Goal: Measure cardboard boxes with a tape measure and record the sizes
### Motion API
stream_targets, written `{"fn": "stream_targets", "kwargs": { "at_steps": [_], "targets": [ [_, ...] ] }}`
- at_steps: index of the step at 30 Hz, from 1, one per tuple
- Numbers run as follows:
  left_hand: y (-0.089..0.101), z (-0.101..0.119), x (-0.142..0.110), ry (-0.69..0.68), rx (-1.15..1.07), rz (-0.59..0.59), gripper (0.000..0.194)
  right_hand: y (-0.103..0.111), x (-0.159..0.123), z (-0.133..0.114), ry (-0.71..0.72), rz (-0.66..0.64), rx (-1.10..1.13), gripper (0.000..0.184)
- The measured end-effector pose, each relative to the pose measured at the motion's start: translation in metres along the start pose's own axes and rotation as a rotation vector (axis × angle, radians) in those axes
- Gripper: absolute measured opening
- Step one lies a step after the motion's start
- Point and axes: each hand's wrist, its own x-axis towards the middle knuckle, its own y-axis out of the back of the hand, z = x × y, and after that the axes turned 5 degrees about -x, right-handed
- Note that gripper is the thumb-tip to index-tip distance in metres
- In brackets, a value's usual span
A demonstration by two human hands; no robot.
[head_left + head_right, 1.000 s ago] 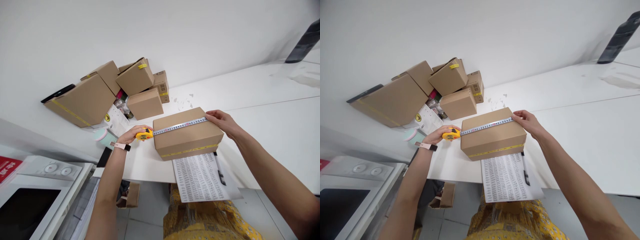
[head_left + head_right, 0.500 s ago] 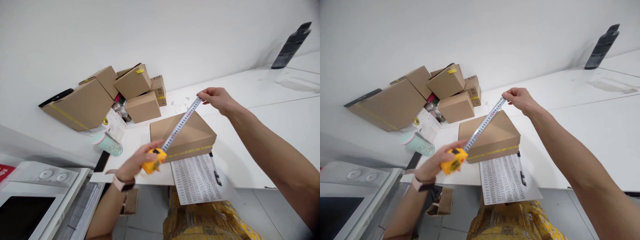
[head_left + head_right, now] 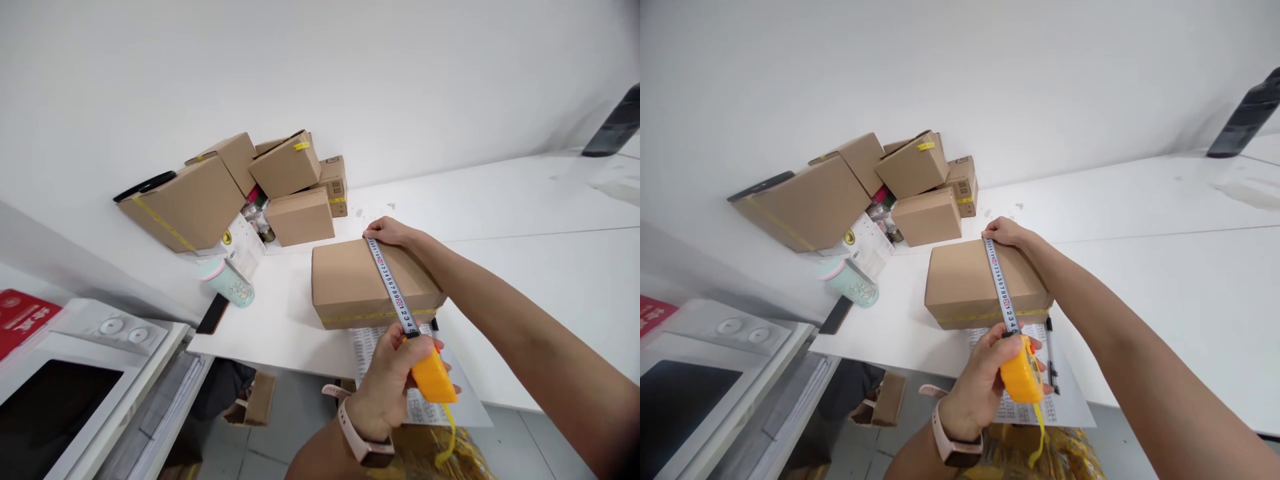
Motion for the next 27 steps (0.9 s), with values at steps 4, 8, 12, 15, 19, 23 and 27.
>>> {"fn": "stream_targets", "kwargs": {
  "at_steps": [4, 8, 12, 15, 19, 23, 27],
  "targets": [
    [0.003, 0.002, -0.008, 0.009, 0.017, 0.018, 0.056, -0.002, -0.005, -0.002, 0.037, -0.008, -0.008, 0.038],
    [0.007, 0.006, -0.017, 0.025, 0.026, 0.002, 0.048, -0.003, -0.01, -0.004, 0.017, -0.037, 0.043, 0.035],
    [0.015, 0.009, -0.02, 0.032, 0.013, 0.008, 0.049, -0.004, -0.008, -0.001, 0.025, -0.045, 0.08, 0.035],
    [0.018, 0.009, -0.021, 0.037, 0.017, 0.01, 0.051, -0.004, -0.004, 0.001, 0.047, -0.032, 0.081, 0.039],
    [0.019, 0.008, -0.021, 0.035, 0.025, 0.006, 0.048, -0.005, 0.0, 0.004, 0.047, -0.021, 0.078, 0.041],
    [0.02, 0.01, -0.019, 0.036, -0.011, 0.027, 0.047, -0.005, -0.002, 0.002, 0.045, -0.031, 0.067, 0.041],
    [0.023, 0.017, -0.02, 0.034, -0.009, 0.022, 0.044, 0.004, -0.013, -0.014, 0.082, -0.022, 0.093, 0.044]
  ]
}}
